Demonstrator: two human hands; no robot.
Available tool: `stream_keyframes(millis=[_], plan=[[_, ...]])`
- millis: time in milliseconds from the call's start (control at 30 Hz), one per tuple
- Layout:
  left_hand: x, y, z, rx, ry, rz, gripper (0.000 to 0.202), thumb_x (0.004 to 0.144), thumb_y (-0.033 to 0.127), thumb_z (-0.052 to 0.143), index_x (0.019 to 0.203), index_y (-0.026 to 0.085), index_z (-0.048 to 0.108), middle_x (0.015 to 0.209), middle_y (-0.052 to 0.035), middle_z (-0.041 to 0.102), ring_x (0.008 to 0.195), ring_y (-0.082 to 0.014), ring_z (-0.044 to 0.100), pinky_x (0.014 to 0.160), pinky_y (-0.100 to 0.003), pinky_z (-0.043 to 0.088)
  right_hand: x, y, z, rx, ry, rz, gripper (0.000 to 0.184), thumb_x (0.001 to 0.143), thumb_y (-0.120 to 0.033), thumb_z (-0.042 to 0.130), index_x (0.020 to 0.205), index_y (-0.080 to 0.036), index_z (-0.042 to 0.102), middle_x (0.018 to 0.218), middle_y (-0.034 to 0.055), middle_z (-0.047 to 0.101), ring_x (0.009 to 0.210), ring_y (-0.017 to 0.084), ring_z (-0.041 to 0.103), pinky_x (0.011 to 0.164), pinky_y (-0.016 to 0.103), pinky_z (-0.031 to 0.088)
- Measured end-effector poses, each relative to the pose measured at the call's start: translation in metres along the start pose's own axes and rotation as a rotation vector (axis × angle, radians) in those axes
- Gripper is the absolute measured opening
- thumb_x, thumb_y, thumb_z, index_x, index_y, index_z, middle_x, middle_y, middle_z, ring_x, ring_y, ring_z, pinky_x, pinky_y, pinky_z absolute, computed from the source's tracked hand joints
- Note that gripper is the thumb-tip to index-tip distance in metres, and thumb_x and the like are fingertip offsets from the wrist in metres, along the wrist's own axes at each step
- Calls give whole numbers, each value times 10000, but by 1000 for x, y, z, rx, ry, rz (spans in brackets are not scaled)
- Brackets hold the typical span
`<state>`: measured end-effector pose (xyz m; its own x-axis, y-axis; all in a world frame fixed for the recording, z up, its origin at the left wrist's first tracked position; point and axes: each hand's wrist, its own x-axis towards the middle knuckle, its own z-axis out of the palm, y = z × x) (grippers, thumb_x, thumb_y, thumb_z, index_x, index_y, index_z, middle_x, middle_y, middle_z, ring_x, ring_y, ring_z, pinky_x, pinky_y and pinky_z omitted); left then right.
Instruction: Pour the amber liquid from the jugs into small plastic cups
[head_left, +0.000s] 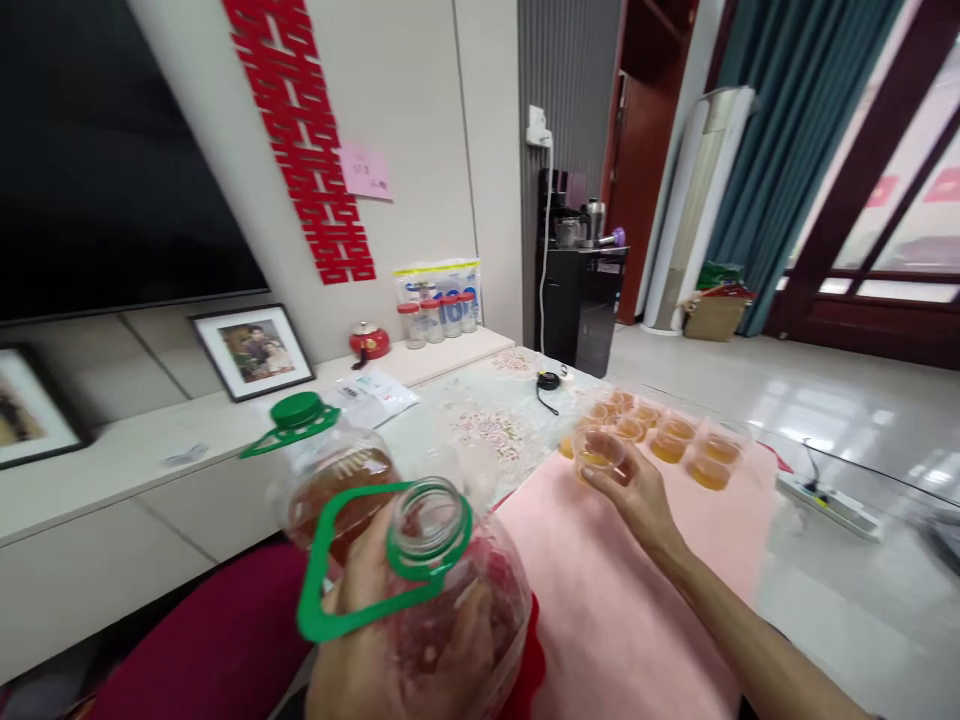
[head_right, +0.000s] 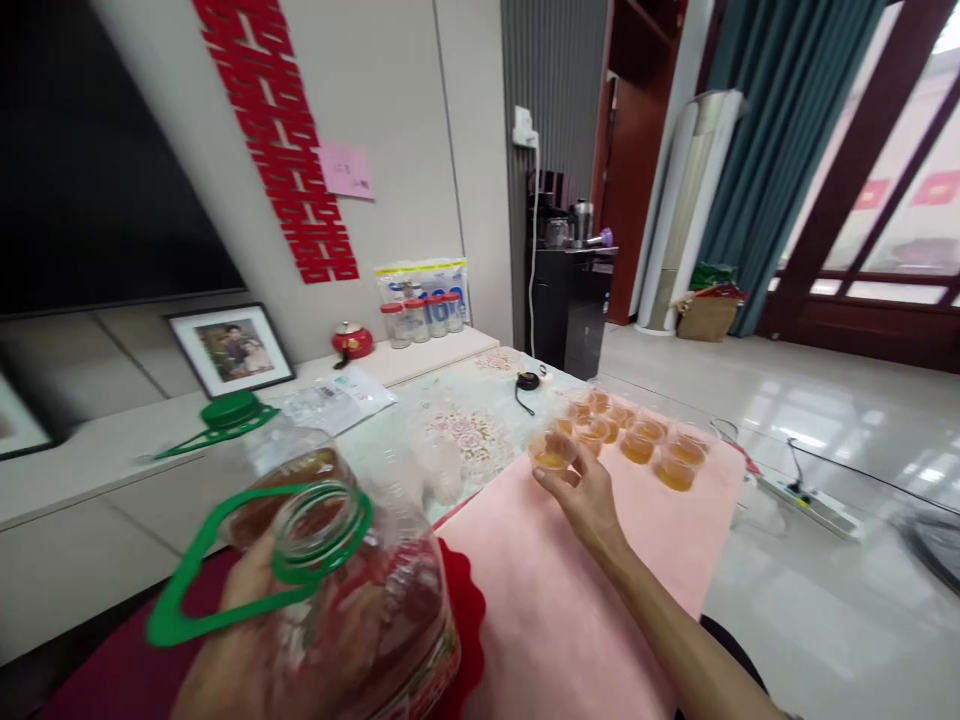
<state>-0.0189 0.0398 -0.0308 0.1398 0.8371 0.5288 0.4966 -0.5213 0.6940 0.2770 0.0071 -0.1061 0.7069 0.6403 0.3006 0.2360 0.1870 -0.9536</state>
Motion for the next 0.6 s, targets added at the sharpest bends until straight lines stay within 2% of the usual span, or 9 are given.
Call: stream_keyframes(millis=[100,200,333,500,600], plan=[[-2,8,0,15,-12,33,614,796,601,745,1242,191,649,1148,-107,729,1073,-272,721,927,-469,632,0,-43,11,21,-122,-67,550,730,-396,901,1230,-258,719,1320,112,767,1240,333,715,1084,577,555],[-2,13,3,26,6,42,689,742,563,788,1317,222,621,1105,-85,745,985,-283,735,903,-477,634,1,-84,24,-12,-243,-245,564,759,-346,886,1282,-271,688,1337,110,764,1248,318,721,1082,572,567],[-4,15,9,32,40,70,786,713,452,769,1434,271,513,1302,-108,690,1118,-339,704,933,-523,618,1,-130,42,-152,-330,-528,535,804,-298,831,1313,-276,669,1301,90,774,1197,296,745,1011,501,620],[-4,5,12,73,38,140,691,793,286,641,1454,310,444,1443,-90,619,1359,-353,582,1070,-605,549,4,-166,56,-335,-378,-899,533,852,-265,786,1356,-296,618,1269,77,773,1137,285,760,958,460,631],[-2,1,9,87,-30,207,694,800,255,659,1456,299,440,1424,-88,637,1321,-340,614,1064,-601,560,7,-177,60,-388,-417,-1030,525,868,-262,772,1363,-293,599,1275,85,766,1163,289,749,972,461,624]])
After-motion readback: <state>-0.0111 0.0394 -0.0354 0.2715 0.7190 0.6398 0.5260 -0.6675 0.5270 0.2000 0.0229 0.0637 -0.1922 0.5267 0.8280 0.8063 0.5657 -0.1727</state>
